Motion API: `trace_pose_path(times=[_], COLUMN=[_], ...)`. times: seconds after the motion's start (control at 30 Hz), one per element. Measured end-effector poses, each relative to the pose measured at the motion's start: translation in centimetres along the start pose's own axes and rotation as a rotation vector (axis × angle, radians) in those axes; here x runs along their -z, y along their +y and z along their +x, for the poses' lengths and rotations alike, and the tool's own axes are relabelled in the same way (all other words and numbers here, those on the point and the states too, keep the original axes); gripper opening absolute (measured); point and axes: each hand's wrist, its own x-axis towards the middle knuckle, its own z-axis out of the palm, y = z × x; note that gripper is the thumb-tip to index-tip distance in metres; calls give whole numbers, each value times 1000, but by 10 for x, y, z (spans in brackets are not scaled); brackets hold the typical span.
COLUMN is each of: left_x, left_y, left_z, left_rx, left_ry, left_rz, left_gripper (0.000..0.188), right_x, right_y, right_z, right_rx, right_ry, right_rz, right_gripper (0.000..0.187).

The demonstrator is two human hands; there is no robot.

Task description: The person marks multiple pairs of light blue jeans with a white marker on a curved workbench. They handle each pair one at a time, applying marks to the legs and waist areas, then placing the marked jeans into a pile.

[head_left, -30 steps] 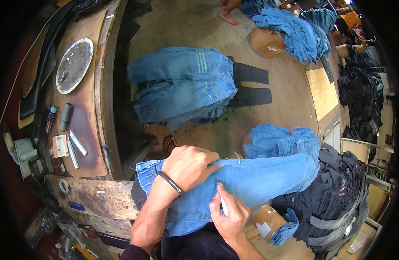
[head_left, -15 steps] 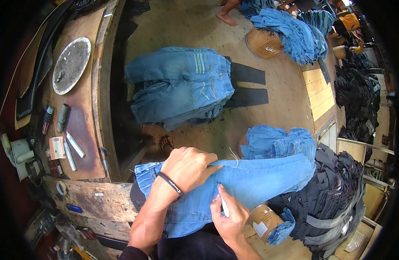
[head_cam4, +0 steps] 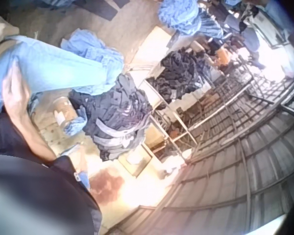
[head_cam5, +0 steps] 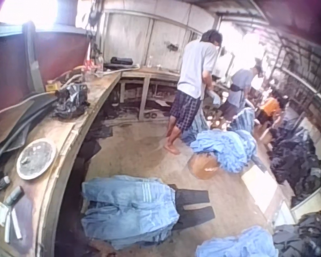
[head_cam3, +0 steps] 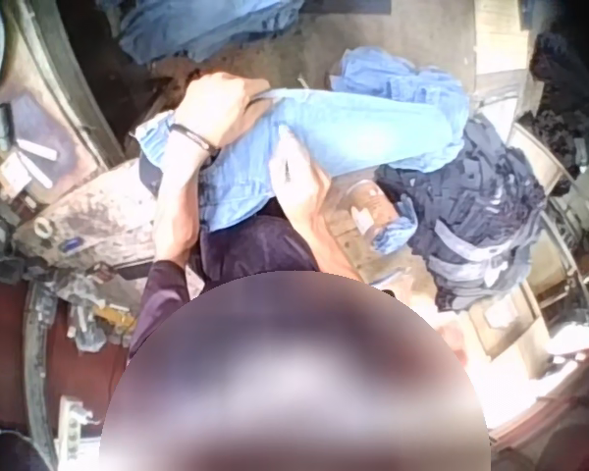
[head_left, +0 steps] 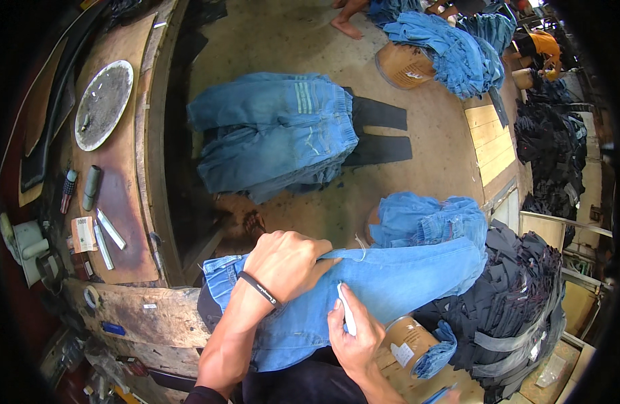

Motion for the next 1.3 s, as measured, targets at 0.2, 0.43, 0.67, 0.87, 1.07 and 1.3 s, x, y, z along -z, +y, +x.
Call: trace_pose_path(times=[0.2, 0.43, 0.67, 0.87, 1.07, 1.3], left_x=[0, -1, 0, 0, 4, -43], left_y=[1, 1, 1, 1, 3, 80], left_z=[0, -1, 0, 0, -12, -90], left_rx=[-5, 8, 23, 36, 34, 179], left_ry=[17, 23, 18, -14, 168, 378], left_rz=[0, 5, -11, -6, -40, 217], left_gripper=[27, 27, 27, 27, 18, 69], right_x=[-1, -1, -3, -1, 20, 63], right_y=[2, 3, 5, 9, 29, 105], right_z=[0, 0, -1, -8, -21, 16], right_rx=[-2, 56, 81, 31, -183, -152], right_ry=[21, 50, 51, -2, 155, 362], right_rz=[-6, -10, -25, -37, 334, 103], right_gripper=[32, 31, 35, 34, 37, 25])
